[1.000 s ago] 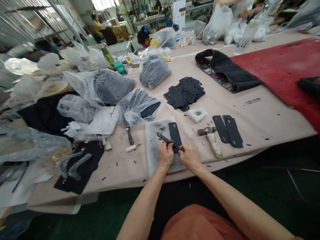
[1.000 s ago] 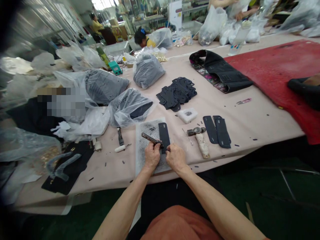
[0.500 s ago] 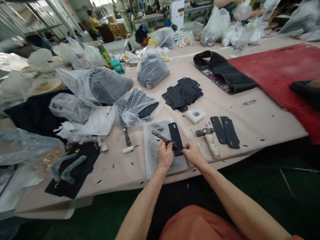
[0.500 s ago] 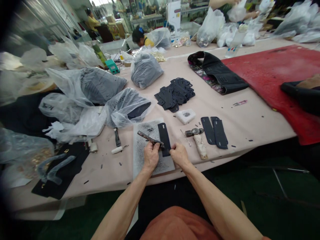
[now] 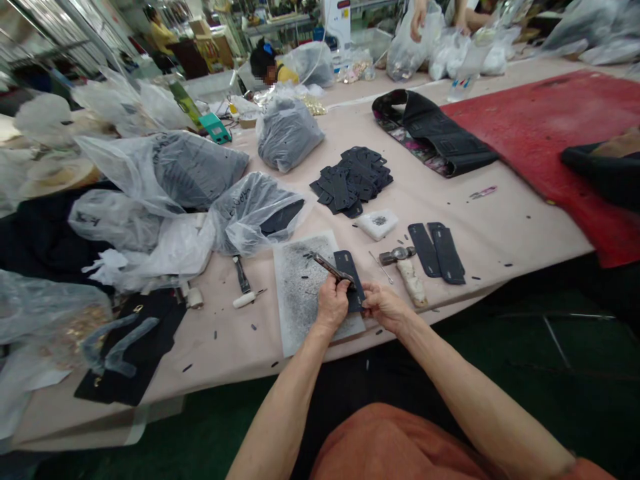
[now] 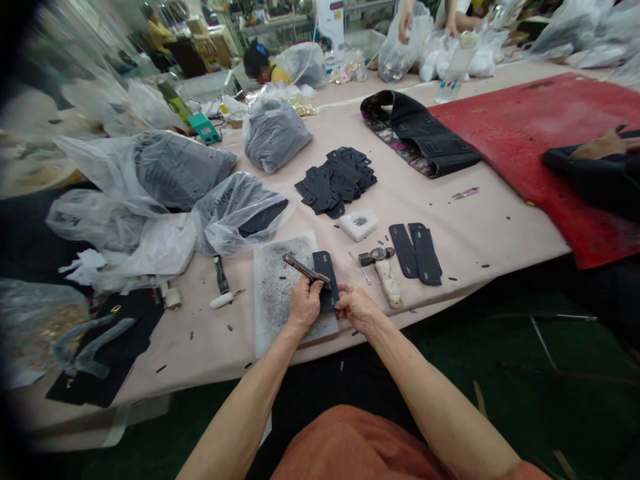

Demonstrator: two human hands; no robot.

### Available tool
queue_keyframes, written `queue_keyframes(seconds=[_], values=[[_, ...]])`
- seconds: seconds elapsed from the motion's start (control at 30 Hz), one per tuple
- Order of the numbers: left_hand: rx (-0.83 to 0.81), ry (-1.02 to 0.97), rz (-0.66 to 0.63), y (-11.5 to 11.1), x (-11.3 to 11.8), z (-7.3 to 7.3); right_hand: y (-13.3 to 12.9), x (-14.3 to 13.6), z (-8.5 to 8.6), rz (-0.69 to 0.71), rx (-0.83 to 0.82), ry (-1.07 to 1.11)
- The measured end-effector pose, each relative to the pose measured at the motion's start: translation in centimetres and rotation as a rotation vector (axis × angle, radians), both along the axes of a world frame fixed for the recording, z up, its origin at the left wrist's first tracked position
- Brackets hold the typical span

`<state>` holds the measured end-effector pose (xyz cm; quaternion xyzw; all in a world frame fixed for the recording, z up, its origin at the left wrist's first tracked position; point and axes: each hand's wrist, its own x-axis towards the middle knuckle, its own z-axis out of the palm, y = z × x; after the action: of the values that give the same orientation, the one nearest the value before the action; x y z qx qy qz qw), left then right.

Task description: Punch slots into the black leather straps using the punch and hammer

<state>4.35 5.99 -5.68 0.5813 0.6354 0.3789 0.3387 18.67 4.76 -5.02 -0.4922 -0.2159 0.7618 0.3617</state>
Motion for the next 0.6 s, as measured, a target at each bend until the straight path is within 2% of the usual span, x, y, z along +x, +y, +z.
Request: queue_keyframes(seconds=[0.1, 0.2, 0.3, 0.6], values=[[0.002, 0.017, 0.027, 0.0, -0.1, -0.1, -0.3, -0.1, -0.3, -0.032, 0.062, -0.009], [0.019, 0.019, 0.029, 0.0, -0.1, -0.2, -0.7, -0.1, -0.6, -0.088, 0.211, -0.096], [0.022, 0.017, 0.032, 0.0, 0.0, -0.3, -0.9, -0.1, -0.8, -0.059, 0.314, -0.139], [0.033, -0.01, 0.024, -0.1, 0.0, 0.0, -1.2, -0.5, -0.9, -0.095, 0.272, -0.255]])
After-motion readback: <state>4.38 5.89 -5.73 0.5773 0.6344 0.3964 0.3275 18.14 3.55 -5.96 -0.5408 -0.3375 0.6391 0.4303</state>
